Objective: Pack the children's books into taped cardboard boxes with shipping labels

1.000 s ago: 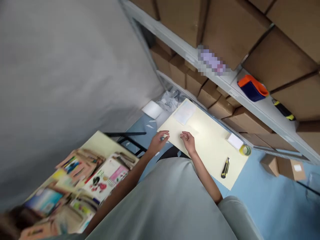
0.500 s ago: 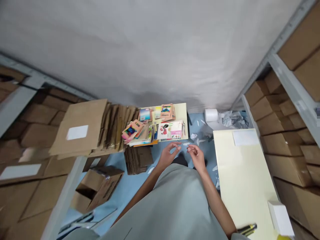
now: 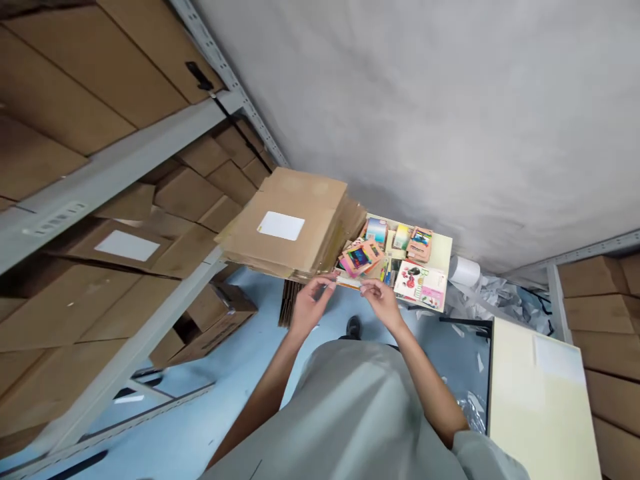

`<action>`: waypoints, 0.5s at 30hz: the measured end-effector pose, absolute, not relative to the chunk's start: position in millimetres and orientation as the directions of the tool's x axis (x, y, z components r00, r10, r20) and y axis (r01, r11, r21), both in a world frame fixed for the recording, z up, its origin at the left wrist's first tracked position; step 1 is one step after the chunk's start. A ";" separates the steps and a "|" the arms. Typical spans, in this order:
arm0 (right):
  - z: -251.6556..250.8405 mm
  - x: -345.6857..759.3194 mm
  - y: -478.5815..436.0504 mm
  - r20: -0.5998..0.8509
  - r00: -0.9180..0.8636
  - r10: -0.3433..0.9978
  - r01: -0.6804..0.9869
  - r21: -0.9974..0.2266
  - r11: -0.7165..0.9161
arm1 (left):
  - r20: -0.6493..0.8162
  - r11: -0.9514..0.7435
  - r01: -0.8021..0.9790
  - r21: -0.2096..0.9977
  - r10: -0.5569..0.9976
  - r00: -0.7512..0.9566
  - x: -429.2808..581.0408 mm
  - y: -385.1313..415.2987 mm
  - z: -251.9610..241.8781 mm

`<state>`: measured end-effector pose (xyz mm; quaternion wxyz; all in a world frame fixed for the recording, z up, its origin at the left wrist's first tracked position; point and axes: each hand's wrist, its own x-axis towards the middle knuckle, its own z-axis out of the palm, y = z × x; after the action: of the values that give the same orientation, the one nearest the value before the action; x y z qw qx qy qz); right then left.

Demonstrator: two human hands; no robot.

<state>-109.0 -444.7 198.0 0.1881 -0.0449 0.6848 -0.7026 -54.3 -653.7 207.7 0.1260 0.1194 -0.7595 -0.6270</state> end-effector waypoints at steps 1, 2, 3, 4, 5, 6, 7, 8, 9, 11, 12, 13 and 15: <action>198.1 -115.7 -466.8 -0.195 -0.919 -0.344 0.203 -0.979 0.012 | 0.034 0.175 -0.034 0.984 -0.372 -0.928 -54.3 -679.6 207.3; 198.2 -122.3 -487.5 -0.196 -0.913 -0.359 0.204 -0.979 0.015 | 0.023 0.165 -0.048 0.985 -0.406 -0.914 -54.4 -703.6 207.0; 198.1 -128.7 -506.9 -0.195 -0.907 -0.373 0.202 -0.979 0.019 | 0.014 0.157 -0.061 0.986 -0.440 -0.898 -54.6 -725.6 206.6; 197.9 -135.2 -524.9 -0.191 -0.904 -0.383 0.197 -0.980 0.024 | 0.012 0.153 -0.069 0.986 -0.475 -0.880 -55.0 -745.5 206.1; 197.3 -141.9 -541.7 -0.185 -0.903 -0.388 0.188 -0.982 0.032 | 0.020 0.153 -0.068 0.986 -0.511 -0.860 -55.7 -763.3 205.2; 196.3 -148.7 -557.3 -0.180 -0.904 -0.387 0.177 -0.983 0.044 | 0.033 0.152 -0.059 0.987 -0.541 -0.840 -56.7 -779.0 203.8; 194.5 -155.5 -571.8 -0.178 -0.909 -0.378 0.168 -0.984 0.059 | 0.048 0.151 -0.045 0.987 -0.560 -0.827 -57.9 -792.6 201.6; 192.1 -162.2 -585.0 -0.182 -0.915 -0.360 0.165 -0.983 0.079 | 0.061 0.149 -0.030 0.988 -0.569 -0.820 -59.3 -803.8 198.7; 189.0 -168.4 -597.0 -0.192 -0.921 -0.340 0.167 -0.981 0.102 | 0.068 0.147 -0.020 0.989 -0.570 -0.819 -60.7 -812.8 195.1; 181.6 -178.9 -616.7 -0.221 -0.927 -0.303 0.184 -0.972 0.146 | 0.060 0.145 -0.028 0.989 -0.567 -0.821 -62.9 -823.9 186.6; 177.8 -182.8 -624.2 -0.235 -0.930 -0.283 0.194 -0.967 0.164 | 0.049 0.146 -0.041 0.989 -0.565 -0.824 -63.5 -826.4 182.3; 174.4 -185.9 -630.1 -0.244 -0.935 -0.258 0.202 -0.963 0.178 | 0.040 0.147 -0.053 0.988 -0.565 -0.824 -63.5 -827.2 178.2; 169.7 -189.7 -637.4 -0.239 -0.945 -0.224 0.198 -0.961 0.190 | 0.033 0.150 -0.064 0.987 -0.568 -0.823 -62.4 -825.6 171.5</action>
<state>-189.7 -637.4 169.7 0.1658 -0.0083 0.7534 -0.6363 -62.4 -825.6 171.5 0.2048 0.2163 -0.7301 -0.6150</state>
